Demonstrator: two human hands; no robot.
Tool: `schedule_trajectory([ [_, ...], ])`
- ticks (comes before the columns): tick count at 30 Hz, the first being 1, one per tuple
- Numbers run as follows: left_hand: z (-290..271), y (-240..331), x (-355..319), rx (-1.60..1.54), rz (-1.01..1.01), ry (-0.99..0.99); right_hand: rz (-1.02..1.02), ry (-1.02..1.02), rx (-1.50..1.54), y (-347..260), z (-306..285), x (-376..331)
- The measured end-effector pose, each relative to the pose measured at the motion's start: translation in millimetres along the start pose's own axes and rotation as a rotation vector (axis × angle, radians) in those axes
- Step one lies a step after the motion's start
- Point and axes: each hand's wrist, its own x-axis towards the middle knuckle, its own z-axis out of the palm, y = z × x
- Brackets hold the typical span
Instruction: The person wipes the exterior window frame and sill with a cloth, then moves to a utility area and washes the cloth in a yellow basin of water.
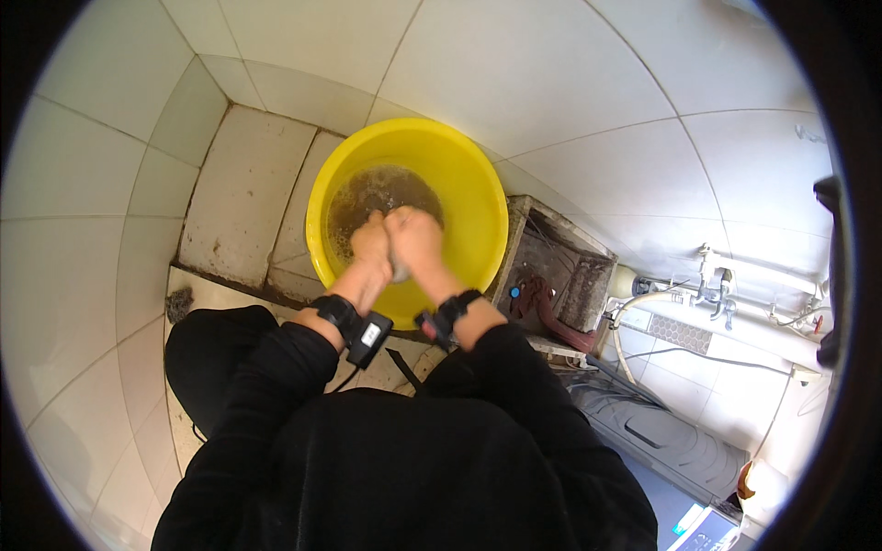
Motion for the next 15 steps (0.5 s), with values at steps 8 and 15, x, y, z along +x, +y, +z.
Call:
schedule_trajectory([
  [8,-10,10,7,-0.041,0.034,0.024,-0.150,-0.199,0.047,-5,14,-13],
  [15,4,14,-12,-0.018,0.011,-0.028,0.137,-0.271,-0.196,90,2,72],
])
